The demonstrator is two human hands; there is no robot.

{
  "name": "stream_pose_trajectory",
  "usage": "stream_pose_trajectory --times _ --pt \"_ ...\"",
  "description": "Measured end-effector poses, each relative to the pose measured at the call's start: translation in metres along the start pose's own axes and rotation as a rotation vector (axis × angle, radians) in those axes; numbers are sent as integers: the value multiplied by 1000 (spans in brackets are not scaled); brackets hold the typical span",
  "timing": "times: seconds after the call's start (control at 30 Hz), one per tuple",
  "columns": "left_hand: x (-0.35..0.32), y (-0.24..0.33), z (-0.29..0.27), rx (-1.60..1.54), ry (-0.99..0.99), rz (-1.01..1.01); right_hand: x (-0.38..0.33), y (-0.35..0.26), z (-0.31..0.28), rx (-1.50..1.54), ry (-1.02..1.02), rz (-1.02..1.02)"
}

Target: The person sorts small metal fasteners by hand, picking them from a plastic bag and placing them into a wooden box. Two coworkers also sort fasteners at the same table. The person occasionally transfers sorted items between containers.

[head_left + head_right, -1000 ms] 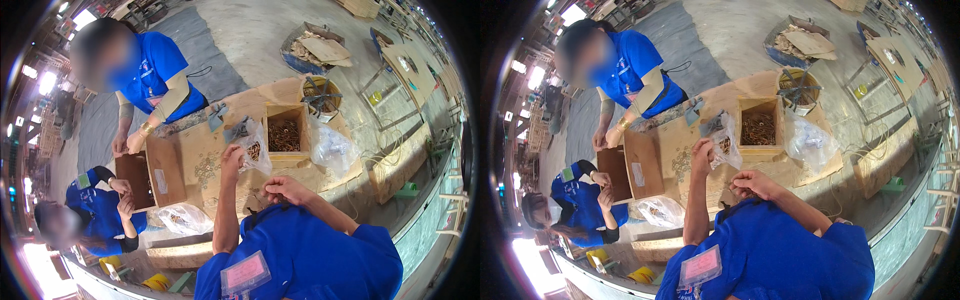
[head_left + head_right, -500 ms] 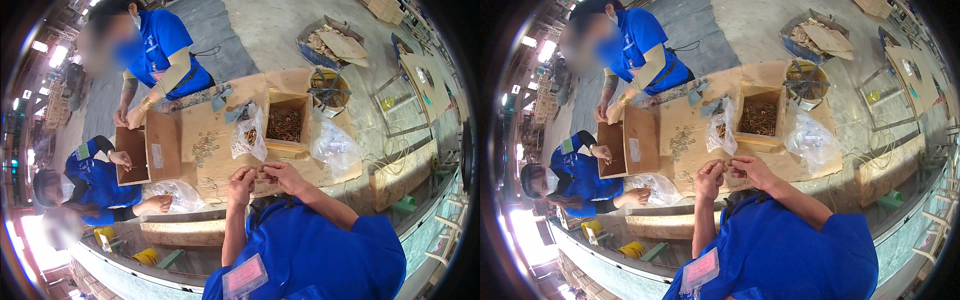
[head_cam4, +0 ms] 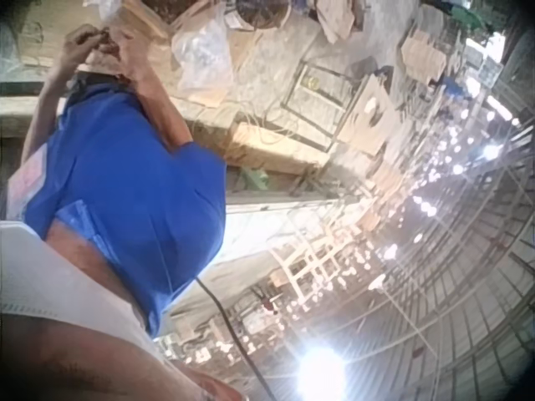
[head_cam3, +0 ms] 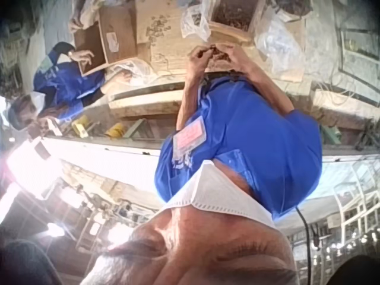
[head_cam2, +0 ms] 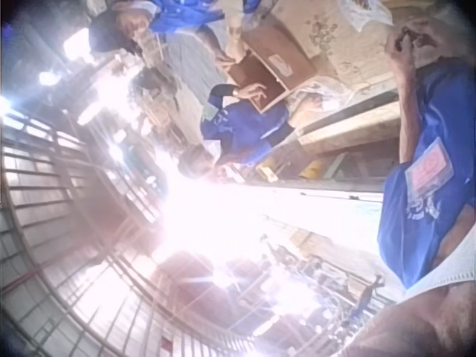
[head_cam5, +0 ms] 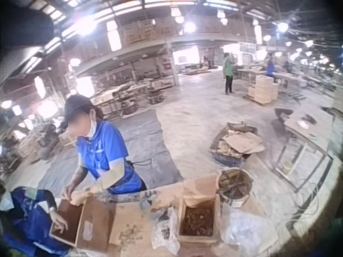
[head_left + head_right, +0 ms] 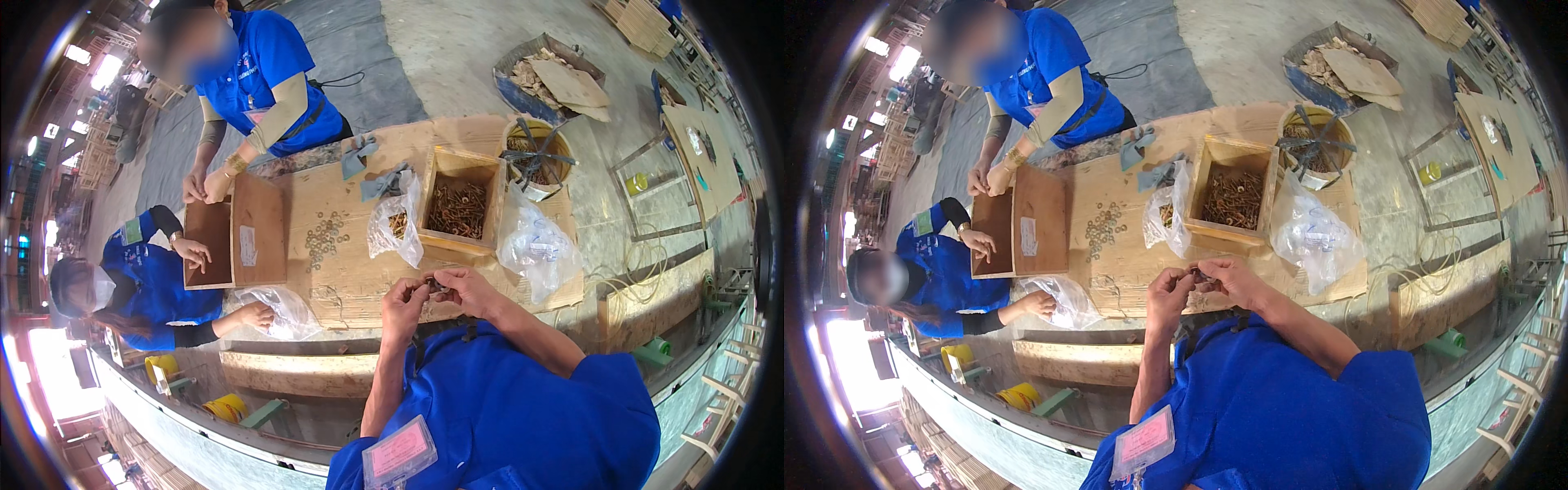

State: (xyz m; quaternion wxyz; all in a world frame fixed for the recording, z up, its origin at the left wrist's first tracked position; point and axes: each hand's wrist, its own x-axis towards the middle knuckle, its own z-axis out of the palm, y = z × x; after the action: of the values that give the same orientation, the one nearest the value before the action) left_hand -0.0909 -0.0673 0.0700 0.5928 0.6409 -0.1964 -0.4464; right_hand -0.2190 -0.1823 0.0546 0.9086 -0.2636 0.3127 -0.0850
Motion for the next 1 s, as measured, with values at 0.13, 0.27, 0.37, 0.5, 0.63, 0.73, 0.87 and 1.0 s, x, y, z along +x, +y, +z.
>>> stream_pose_trajectory --times 0.13,0.27,0.37,0.5,0.63,0.73,0.87,1.0 --pt "-3 4 1 89 16 61 4 -6 -5 142 -29 123" --pt "0 7 -1 63 23 104 6 -10 5 192 -29 151" --pt "3 10 -4 78 29 127 9 -11 11 198 -31 146" --pt "8 22 -12 -41 -13 58 18 -16 16 116 -37 124" --pt "14 26 -19 -61 50 53 24 -22 32 -68 -68 115" --pt "17 31 -15 -160 105 46 32 -12 40 -154 -76 97" --pt "21 28 -20 -159 -17 86 37 -15 42 -279 -4 64" --pt "37 16 -28 144 91 595 32 -17 53 -480 -13 -68"
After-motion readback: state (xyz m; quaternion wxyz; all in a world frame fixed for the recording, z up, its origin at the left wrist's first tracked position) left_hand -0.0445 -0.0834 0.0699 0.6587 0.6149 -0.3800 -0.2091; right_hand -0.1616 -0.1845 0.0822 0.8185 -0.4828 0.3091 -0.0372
